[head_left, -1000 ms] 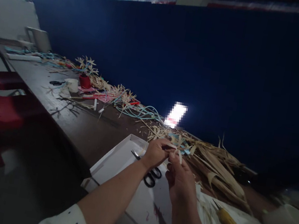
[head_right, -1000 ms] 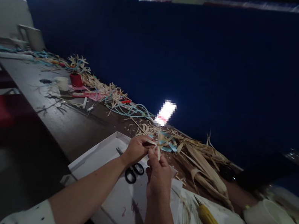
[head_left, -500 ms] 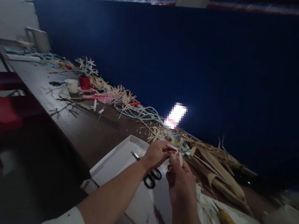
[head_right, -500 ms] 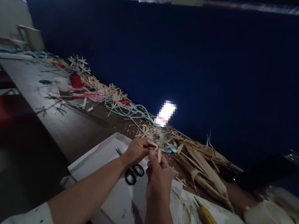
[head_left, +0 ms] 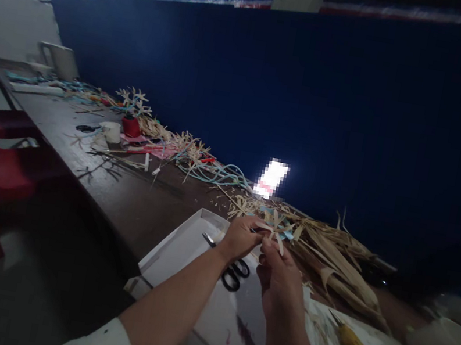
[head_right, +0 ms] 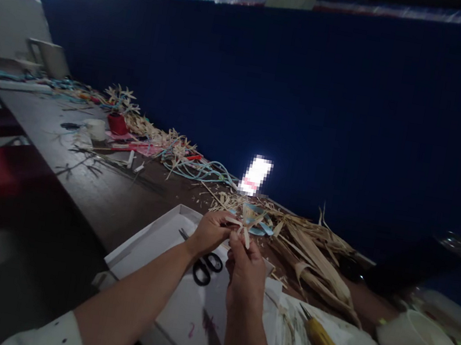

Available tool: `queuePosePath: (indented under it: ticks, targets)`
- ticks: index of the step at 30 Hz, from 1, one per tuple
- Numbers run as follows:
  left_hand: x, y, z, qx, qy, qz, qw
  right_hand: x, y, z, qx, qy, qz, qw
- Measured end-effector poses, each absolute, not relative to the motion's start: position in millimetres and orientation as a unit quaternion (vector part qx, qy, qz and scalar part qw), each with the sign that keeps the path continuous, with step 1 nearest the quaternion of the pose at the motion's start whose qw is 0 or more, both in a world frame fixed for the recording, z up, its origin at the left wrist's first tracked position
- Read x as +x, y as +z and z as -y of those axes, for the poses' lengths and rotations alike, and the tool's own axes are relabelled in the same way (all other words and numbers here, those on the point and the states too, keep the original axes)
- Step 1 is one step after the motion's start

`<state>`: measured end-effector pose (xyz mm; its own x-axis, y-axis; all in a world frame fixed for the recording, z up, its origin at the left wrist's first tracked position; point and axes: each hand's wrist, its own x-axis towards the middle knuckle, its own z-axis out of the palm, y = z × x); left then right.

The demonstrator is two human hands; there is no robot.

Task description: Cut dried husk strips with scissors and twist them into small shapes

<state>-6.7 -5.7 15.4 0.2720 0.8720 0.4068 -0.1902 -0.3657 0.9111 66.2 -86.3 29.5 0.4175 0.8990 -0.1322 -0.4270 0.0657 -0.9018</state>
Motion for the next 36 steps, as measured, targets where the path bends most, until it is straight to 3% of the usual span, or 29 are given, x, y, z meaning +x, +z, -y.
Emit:
queuePosePath:
  ticks: [24,36]
  targets:
    - [-9,10,-3,0.627,0.556,-0.308,0.451,63,32,87,-0.538,0.477,0.251,0.648]
    - [-8,8,-5,0.627,0.558,-0.332,0.430,73,30,83,-0.478,0.421,0.178,0.750]
